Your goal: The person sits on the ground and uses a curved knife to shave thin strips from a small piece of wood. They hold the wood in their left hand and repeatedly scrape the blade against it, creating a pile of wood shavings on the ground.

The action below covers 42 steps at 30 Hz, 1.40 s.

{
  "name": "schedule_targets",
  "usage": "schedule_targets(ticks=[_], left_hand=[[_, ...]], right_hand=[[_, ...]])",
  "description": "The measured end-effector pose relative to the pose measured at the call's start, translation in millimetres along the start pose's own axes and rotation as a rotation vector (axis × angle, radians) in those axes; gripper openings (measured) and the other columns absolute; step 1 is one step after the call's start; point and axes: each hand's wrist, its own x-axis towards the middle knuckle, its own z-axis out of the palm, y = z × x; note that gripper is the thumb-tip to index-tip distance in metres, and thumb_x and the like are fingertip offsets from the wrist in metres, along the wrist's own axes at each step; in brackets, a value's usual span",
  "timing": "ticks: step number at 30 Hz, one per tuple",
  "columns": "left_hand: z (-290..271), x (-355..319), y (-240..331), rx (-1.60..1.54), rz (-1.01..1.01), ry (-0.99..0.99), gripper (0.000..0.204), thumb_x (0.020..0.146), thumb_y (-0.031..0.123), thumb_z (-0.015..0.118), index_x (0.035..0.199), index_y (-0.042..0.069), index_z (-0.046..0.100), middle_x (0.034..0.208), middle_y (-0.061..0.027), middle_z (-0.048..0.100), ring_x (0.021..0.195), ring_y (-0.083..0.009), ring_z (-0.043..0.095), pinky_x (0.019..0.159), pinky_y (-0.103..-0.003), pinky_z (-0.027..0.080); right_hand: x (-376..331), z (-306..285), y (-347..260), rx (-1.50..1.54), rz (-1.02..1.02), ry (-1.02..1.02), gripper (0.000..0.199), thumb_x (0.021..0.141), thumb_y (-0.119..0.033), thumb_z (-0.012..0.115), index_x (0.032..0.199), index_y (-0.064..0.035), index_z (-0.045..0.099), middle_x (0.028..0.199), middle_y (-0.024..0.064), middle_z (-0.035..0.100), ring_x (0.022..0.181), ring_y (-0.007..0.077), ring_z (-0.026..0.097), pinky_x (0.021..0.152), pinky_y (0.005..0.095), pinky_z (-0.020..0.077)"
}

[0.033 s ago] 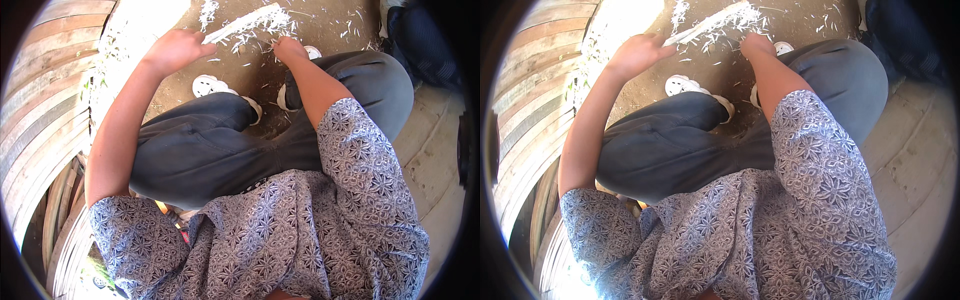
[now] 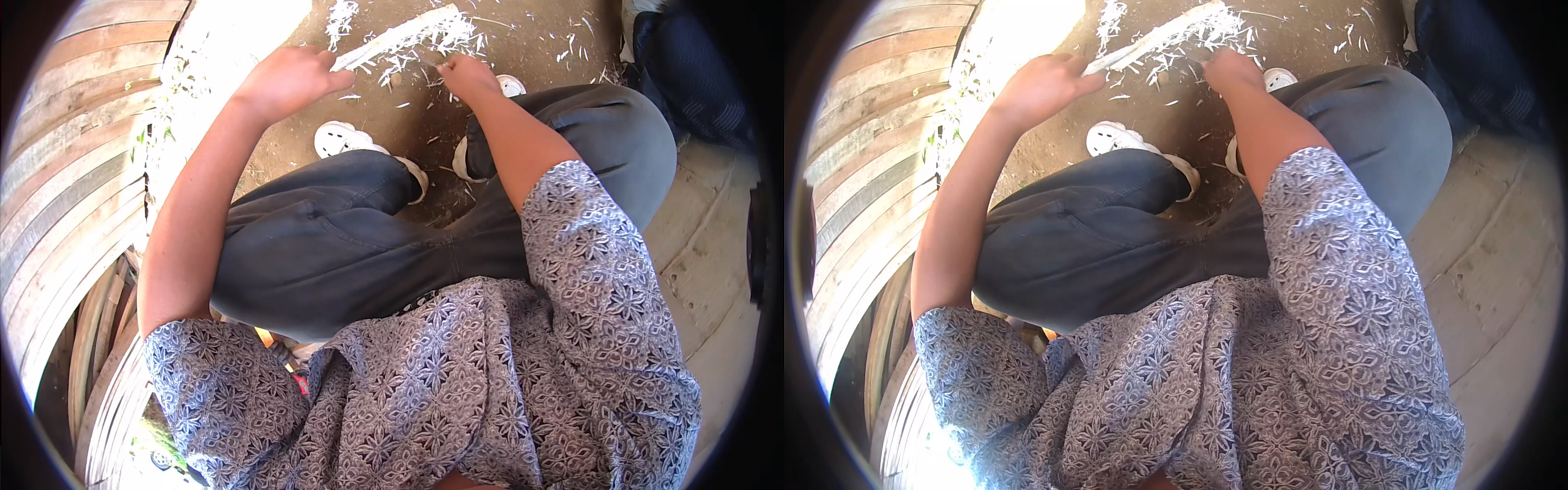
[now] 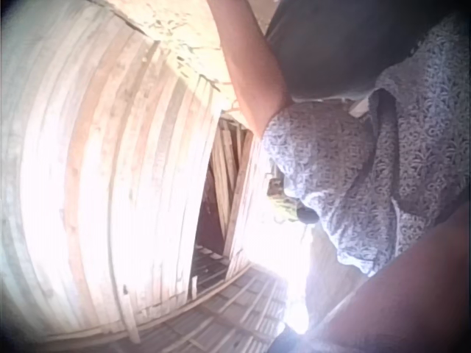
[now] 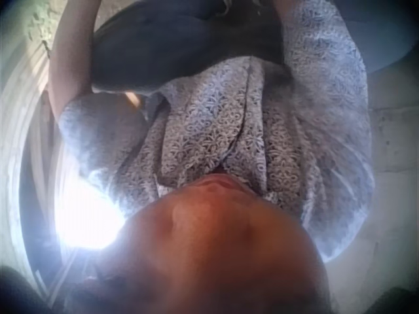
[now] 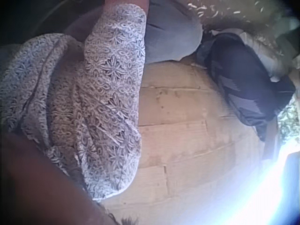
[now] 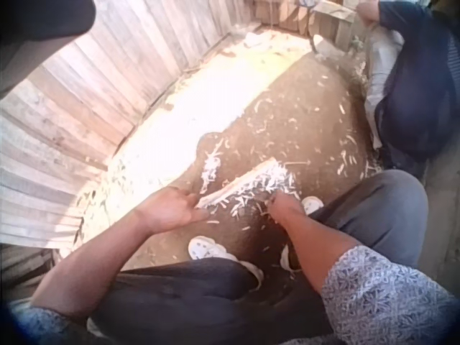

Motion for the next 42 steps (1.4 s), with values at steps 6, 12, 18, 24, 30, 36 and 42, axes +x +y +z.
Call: schedule_targets(ticks=[6, 12, 18, 24, 30, 36, 42], left_hand=[[17.3, -5.0, -1.4, 0.003, 0.038, 0.11, 0.03, 0.078, 0.008, 0.062, 0.107, 0.016, 0.062, 0.087, -0.0073, 0.059, 0.084, -0.0241, 0.065, 0.07, -0.038, 0.057], [6.1, -2.4, 5.4, -0.023, 0.038, 0.019, 0.03, 0.078, 0.007, 0.063, 0.107, 0.017, 0.061, 0.088, -0.0078, 0.059, 0.085, -0.0249, 0.066, 0.07, -0.038, 0.057], [7.6, -5.1, 1.0, -0.024, 0.009, 0.068, 0.029, 0.078, 0.006, 0.063, 0.105, 0.017, 0.061, 0.089, -0.0079, 0.06, 0.085, -0.0253, 0.066, 0.071, -0.038, 0.058], [9.9, -2.9, 1.4, -0.027, 0.005, 0.016, 0.028, 0.077, 0.007, 0.063, 0.103, 0.016, 0.061, 0.09, -0.0081, 0.06, 0.085, -0.0242, 0.066, 0.071, -0.038, 0.057], [15.1, -7.0, 5.1, 0.0, 0.069, 0.058, 0.023, 0.082, 0.01, 0.062, 0.103, 0.019, 0.06, 0.09, -0.0068, 0.064, 0.089, -0.0254, 0.068, 0.073, -0.038, 0.057], [9.5, -7.9, 3.5, 0.001, 0.026, 0.024, 0.022, 0.083, 0.01, 0.062, 0.103, 0.018, 0.06, 0.091, -0.0073, 0.064, 0.09, -0.0261, 0.069, 0.073, -0.037, 0.057], [13.1, -3.3, 4.8, -0.013, 0.042, 0.052, 0.025, 0.077, 0.009, 0.063, 0.101, 0.015, 0.061, 0.089, -0.0079, 0.058, 0.087, -0.0252, 0.065, 0.071, -0.038, 0.057]], right_hand=[[-26.3, -10.0, -112.0, 0.472, -0.5, -0.088, 0.033, 0.092, -0.042, 0.07, 0.093, -0.009, 0.072, 0.076, 0.0044, 0.068, 0.066, 0.0107, 0.062, 0.063, 0.0291, 0.0501], [-11.8, 0.9, -71.3, 0.255, -0.395, -0.033, 0.039, 0.09, -0.048, 0.067, 0.101, -0.0117, 0.073, 0.097, 0.0106, 0.071, 0.09, 0.0262, 0.067, 0.079, 0.0394, 0.0526], [-4.5, -10.3, -4.3, 0.033, 0.094, -0.024, 0.045, 0.093, -0.049, 0.06, 0.113, -0.011, 0.071, 0.107, 0.0131, 0.071, 0.103, 0.0319, 0.067, 0.088, 0.0441, 0.052], [-10.4, -13.6, -90.4, 0.512, -0.329, -0.225, 0.048, 0.087, -0.054, 0.068, 0.103, -0.009, 0.07, 0.098, 0.0095, 0.072, 0.095, 0.0275, 0.068, 0.083, 0.0404, 0.0522], [-17.4, -17.0, -96.7, 0.406, -0.387, -0.227, 0.042, 0.087, -0.051, 0.069, 0.1, -0.0117, 0.071, 0.096, 0.01, 0.071, 0.088, 0.0277, 0.068, 0.078, 0.0396, 0.0526], [-7.7, -19.0, -14.6, -0.086, -0.026, -0.139, 0.041, 0.092, -0.047, 0.061, 0.113, -0.013, 0.072, 0.107, 0.0144, 0.071, 0.102, 0.0285, 0.068, 0.088, 0.0441, 0.0521], [1.2, -9.9, -55.5, 0.609, -0.186, -0.308, 0.043, 0.091, -0.049, 0.066, 0.099, -0.0067, 0.068, 0.084, 0.0087, 0.069, 0.055, 0.0173, 0.059, 0.05, 0.0363, 0.0479]])
